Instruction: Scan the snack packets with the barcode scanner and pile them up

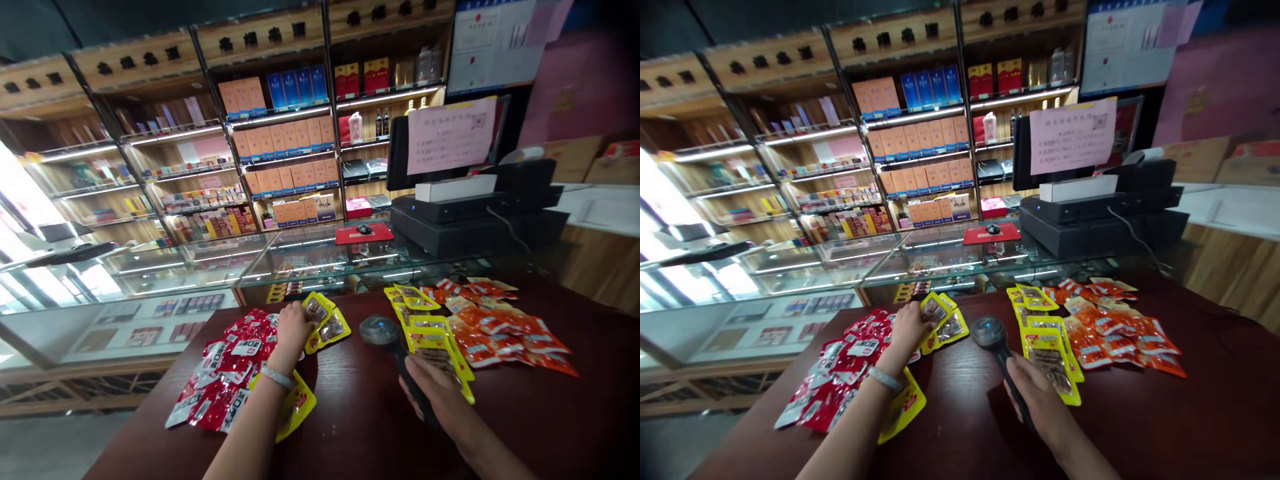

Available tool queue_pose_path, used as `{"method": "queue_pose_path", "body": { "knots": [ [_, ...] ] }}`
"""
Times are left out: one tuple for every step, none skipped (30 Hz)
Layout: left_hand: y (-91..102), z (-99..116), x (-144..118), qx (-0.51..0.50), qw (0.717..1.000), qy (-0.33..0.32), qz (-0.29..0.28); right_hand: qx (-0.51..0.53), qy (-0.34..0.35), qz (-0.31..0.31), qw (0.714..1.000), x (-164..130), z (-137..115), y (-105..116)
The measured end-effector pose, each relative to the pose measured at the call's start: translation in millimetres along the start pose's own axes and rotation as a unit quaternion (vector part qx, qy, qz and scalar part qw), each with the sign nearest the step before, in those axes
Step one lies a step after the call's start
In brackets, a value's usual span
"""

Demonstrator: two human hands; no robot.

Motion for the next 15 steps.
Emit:
{"method": "queue_pose_path", "body": {
  "knots": [
    [3.3,5,-2,-0.024,1.0,0.005,-0.005,0.003,0.005,-0.007,1.0,0,0,0],
    [6.0,12,-4,-0.051,0.999,0.006,-0.013,0.004,0.013,-0.013,1.0,1,-1,1],
    [7.8,20,-6,-0.08,0.996,0.005,-0.024,0.004,0.022,-0.023,0.999,2,-2,2],
    [8.5,30,-9,-0.109,0.993,0.001,-0.035,0.0,0.033,-0.035,0.999,3,-4,2],
    [8.3,41,-13,-0.137,0.99,-0.006,-0.044,-0.005,0.045,-0.047,0.998,4,-6,3],
    [6.9,53,-16,-0.163,0.985,-0.013,-0.051,-0.012,0.056,-0.06,0.997,5,-8,3],
    [4.6,64,-20,-0.189,0.98,-0.02,-0.056,-0.019,0.066,-0.07,0.995,7,-11,4],
    [1.6,76,-24,-0.211,0.975,-0.028,-0.059,-0.022,0.074,-0.076,0.994,8,-13,6],
    [-2.0,86,-28,-0.23,0.971,-0.037,-0.062,-0.022,0.081,-0.077,0.993,9,-16,8],
    [-5.8,96,-31,-0.245,0.966,-0.048,-0.064,-0.018,0.087,-0.075,0.993,11,-18,11],
    [-9.6,105,-34,-0.259,0.962,-0.059,-0.068,-0.012,0.092,-0.072,0.993,12,-20,14],
    [-13.2,113,-35,-0.271,0.957,-0.067,-0.072,-0.007,0.097,-0.068,0.993,12,-22,18],
    [-16.6,120,-36,-0.284,0.953,-0.07,-0.079,-0.002,0.102,-0.061,0.993,12,-24,23],
    [-19.8,127,-36,-0.297,0.949,-0.069,-0.087,0.002,0.105,-0.052,0.993,12,-26,28],
    [-23.0,135,-35,-0.311,0.943,-0.064,-0.097,0.007,0.106,-0.042,0.993,12,-28,33]
  ]
}}
Point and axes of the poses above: each hand's wrist, its own x-axis towards the middle knuckle, its own y-axis out of the back of the hand, z = x × y, the point moved 3 cm from there along x, towards the middle knuckle, and after that the axes turned 1 degree about -x, right-handed, at the moved point
